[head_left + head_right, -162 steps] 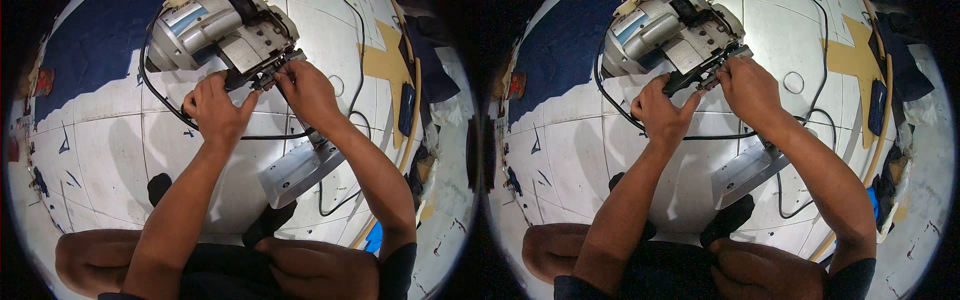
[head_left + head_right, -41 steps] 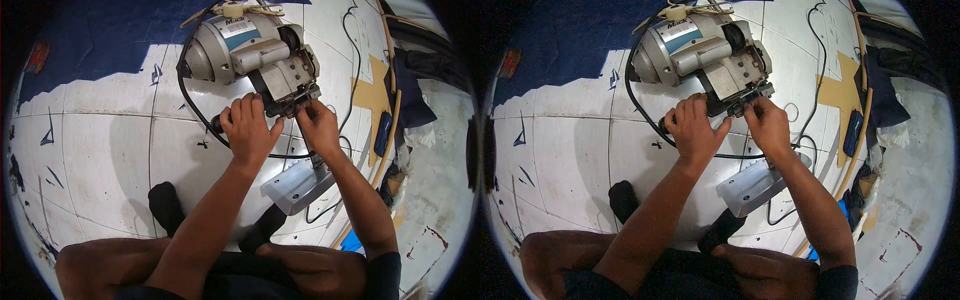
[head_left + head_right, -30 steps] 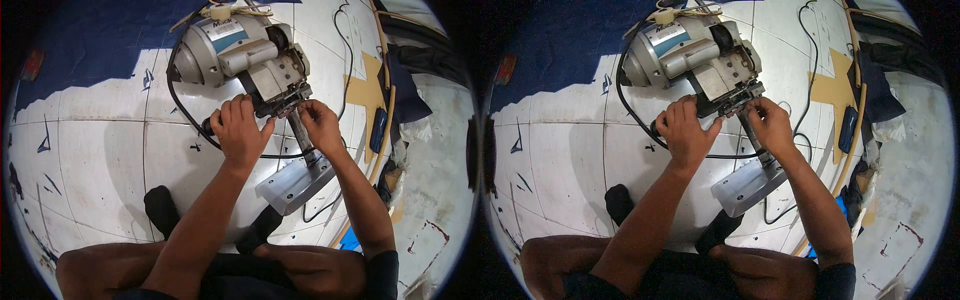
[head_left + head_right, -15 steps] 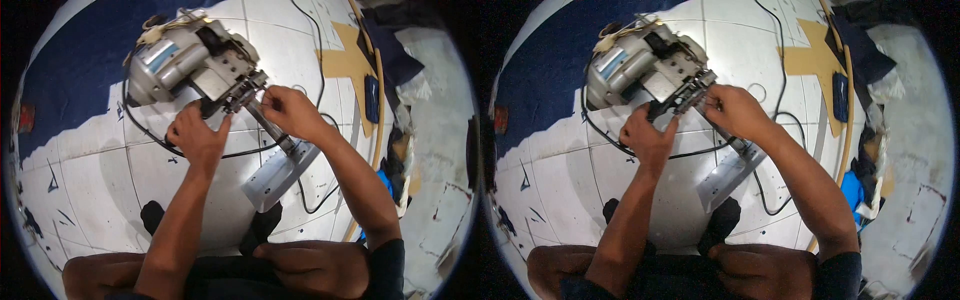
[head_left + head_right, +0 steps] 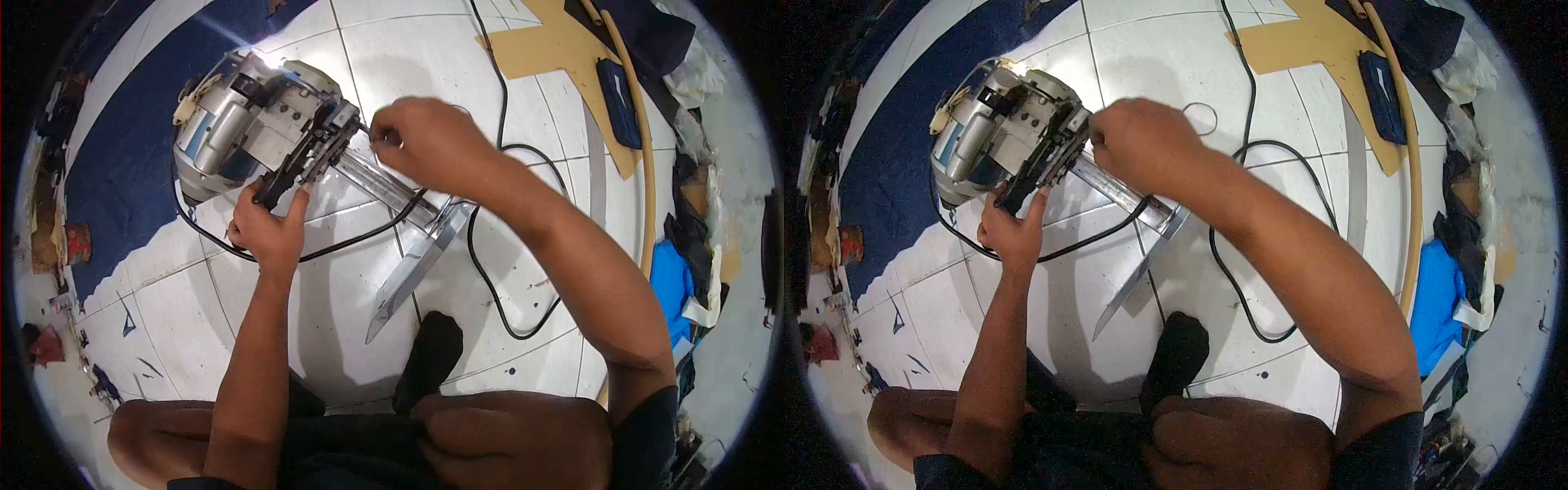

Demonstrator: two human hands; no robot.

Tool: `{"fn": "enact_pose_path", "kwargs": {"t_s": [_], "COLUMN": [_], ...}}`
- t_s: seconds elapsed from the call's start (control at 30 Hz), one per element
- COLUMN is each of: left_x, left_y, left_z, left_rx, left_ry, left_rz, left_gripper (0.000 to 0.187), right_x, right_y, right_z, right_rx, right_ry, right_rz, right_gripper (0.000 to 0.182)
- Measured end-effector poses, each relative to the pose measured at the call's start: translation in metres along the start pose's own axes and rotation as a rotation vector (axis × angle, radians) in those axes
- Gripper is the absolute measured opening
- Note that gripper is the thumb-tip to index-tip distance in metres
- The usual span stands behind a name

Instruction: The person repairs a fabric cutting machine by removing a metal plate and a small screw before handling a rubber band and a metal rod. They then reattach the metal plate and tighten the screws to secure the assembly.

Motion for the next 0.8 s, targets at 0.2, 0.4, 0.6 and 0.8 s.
{"fn": "enact_pose_path", "kwargs": {"t_s": [0.2, 0.4, 0.6, 0.8], "left_x": [-0.003, -0.009, -0.007, -0.006], "left_y": [0.006, 0.012, 0.011, 0.009], "left_z": [-0.002, -0.002, -0.003, -0.003], "left_rx": [-0.069, -0.027, -0.026, -0.026], "left_ry": [-0.047, -0.019, -0.022, -0.01], "left_rz": [0.035, 0.0, -0.039, -0.032], "left_gripper": [0.07, 0.071, 0.072, 0.074], "right_x": [0.012, 0.025, 0.035, 0.032], "right_y": [-0.051, -0.074, -0.079, -0.091], "right_z": [0.014, 0.018, 0.016, 0.02], "right_rx": [0.235, 0.145, 0.145, 0.184], "right_ry": [0.05, 0.191, 0.19, 0.17], "right_rz": [-0.087, -0.217, -0.341, -0.367], "right_gripper": [0.017, 0.024, 0.034, 0.037]}}
Point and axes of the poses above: each hand's wrist, its own z-axis towards the middle knuckle, its own y-axis out of the back of the hand, x = y × z, the point moved 8 cm from there along z, towards the middle knuckle, and after that the axes turned 7 degrees about z, right-handed, at the moved point
